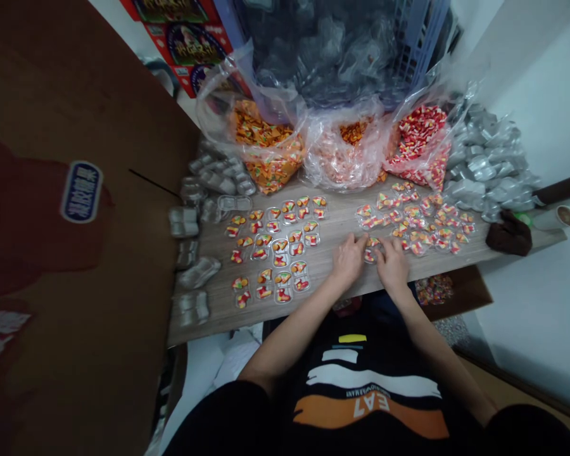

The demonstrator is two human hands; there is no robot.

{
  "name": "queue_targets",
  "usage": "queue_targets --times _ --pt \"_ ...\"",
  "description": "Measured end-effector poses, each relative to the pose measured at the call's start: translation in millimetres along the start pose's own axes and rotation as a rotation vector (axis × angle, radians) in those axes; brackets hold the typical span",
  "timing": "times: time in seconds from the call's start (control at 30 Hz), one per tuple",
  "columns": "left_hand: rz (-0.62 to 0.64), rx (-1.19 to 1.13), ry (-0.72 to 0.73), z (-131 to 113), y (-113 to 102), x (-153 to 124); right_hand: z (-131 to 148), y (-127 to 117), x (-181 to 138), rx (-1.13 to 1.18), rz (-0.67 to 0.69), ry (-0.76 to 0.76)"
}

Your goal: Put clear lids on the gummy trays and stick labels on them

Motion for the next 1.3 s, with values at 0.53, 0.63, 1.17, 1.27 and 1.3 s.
queue_targets --times 0.53,0.63,1.17,1.27,1.3 --pt "-0.081 -0.369 -0.076 42.8 -31.7 -13.5 -34.0 2.5 -11.4 -0.151 -0.272 -0.373" --pt "-0.110 -0.374 -0.027 44.9 -47.6 4.8 -34.6 4.7 -14.3 -0.122 -0.301 -0.412" --pt "-0.352 0.184 0.123 38.8 -168.3 317.4 -41.3 29.0 -27.3 -0.013 -0.351 -0.443" --pt "-0.264 0.216 0.054 49.0 -164.6 370.8 -44.1 38.5 -28.3 -0.043 -0.418 -0.432" --pt "-0.246 0.202 0.033 51.7 -163.7 385.4 -44.7 41.3 -28.3 -0.054 -0.440 -0.421"
Point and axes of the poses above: each hand's wrist, its own x-axis towards the middle knuckle, its own y-axis out of the palm, z = x × y, the point moved 2 cm from there along x, towards the middle knuckle, and after that the axes turned 9 degrees about -z, right-handed, at the moved point
